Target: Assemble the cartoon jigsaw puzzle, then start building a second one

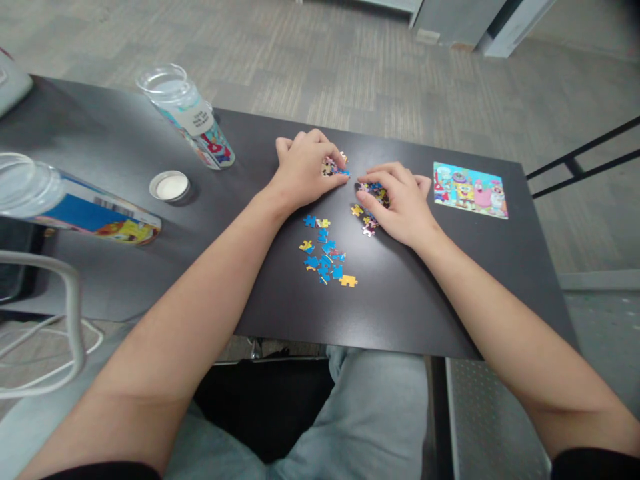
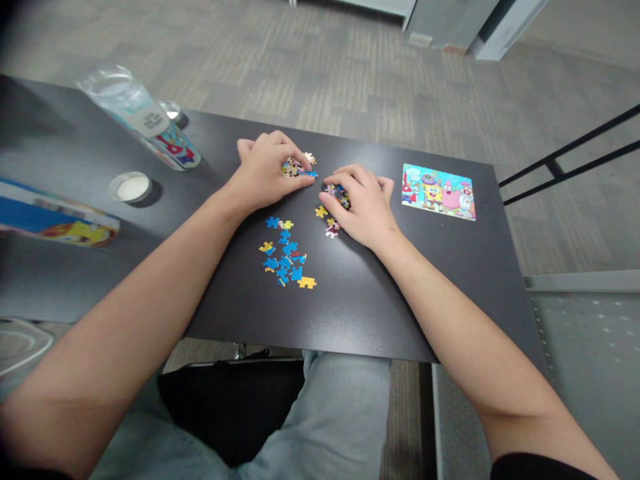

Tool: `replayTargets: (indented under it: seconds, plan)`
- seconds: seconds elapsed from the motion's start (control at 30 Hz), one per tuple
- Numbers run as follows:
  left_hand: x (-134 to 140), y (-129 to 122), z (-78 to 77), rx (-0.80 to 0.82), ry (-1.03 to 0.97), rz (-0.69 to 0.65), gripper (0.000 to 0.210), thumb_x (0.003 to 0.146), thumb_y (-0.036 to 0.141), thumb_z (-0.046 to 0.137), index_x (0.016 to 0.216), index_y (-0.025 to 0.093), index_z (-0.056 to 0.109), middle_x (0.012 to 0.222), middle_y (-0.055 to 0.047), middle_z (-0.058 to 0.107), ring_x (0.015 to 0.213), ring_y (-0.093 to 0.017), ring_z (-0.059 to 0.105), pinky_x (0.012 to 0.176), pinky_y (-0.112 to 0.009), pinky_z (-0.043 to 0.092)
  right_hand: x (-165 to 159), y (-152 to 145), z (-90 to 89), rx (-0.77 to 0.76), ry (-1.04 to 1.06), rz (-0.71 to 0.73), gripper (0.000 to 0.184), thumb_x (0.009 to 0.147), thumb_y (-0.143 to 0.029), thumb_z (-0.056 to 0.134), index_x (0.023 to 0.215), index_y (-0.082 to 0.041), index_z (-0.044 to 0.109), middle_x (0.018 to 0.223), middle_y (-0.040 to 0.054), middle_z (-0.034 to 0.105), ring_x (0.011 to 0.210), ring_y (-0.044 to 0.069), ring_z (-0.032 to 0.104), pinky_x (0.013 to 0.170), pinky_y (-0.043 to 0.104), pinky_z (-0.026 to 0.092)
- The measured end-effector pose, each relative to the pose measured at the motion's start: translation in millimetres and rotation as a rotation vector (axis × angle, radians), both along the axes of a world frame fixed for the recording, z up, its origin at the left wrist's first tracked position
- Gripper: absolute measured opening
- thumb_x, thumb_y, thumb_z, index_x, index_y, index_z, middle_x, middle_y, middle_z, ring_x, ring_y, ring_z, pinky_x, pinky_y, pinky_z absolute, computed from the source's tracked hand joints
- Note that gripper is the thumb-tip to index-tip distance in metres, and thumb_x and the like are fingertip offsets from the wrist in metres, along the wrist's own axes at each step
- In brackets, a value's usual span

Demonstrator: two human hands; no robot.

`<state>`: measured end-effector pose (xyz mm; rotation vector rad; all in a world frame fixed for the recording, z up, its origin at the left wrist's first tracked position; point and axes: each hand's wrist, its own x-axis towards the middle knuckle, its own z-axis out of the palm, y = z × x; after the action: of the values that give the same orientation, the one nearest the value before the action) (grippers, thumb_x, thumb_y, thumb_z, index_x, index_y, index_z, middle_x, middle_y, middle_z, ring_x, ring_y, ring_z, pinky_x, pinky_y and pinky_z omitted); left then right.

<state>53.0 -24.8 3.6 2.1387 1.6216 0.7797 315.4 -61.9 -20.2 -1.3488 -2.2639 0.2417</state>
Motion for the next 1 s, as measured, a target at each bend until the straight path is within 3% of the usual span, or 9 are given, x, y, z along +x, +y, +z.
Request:
replayTargets:
  seconds: [0.2,0.37,0.6,0.8,1.0]
  plan:
    - [-5,6,-7.0,-0.001,-0.003,-0.014,0.025,0.099,0.039,0.1,0.123,0.036,0.095,0.151,-0.01,0.083,0.151,-0.045,0.067,0.138,-0.076,0.039,1,1,-1.7,0.002,0.015,-0.005,0.032,0.129,-0.051,0.069,0.15,-0.037,0.087,0.164,0.0113,0.085,0.158,0.044,0.075,0.128,0.068,0.047]
    - [-7,8,-11.0,0.024,0.012,-0.037,0.02,0.104,0.049,0.098,0.118,0.036,0.097,0.149,-0.012,0.08,0.151,-0.047,0.065,0.137,-0.076,0.038,3,4,-2.7,-0.006,-0.043,-0.007,0.033,0.13,-0.052,0.069,0.154,-0.036,0.086,0.165,0.0122,0.084,0.16,0.046,0.074,0.129,0.068,0.048]
    - [-9,1,-2.1,0.021,0.032,-0.246,0.027,0.097,0.059,0.106,0.112,0.037,0.098,0.149,-0.011,0.079,0.156,-0.047,0.061,0.137,-0.075,0.036,1,2,-1.3,0.001,0.005,-0.014,0.029,0.13,-0.045,0.069,0.148,-0.036,0.089,0.162,0.0113,0.085,0.158,0.045,0.075,0.129,0.067,0.047]
    - [-26,9,-0.3,0.035,-0.028,-0.053,0.039,0.108,0.073,0.083,0.121,0.039,0.097,0.137,-0.01,0.082,0.152,-0.046,0.06,0.135,-0.075,0.035,-2,2,0.8,-0.015,0.053,-0.018,0.037,0.124,-0.027,0.061,0.141,-0.038,0.093,0.159,0.0085,0.088,0.152,0.042,0.077,0.129,0.068,0.045]
    - [-31,5,9.1,-0.106,0.06,-0.078,0.066,0.097,0.096,0.075,0.125,0.041,0.097,0.134,-0.007,0.08,0.153,-0.044,0.05,0.132,-0.077,0.028,-1,2,1.0,-0.012,0.062,-0.008,0.036,0.122,-0.029,0.066,0.143,-0.038,0.093,0.158,0.0089,0.086,0.154,0.043,0.075,0.129,0.068,0.044]
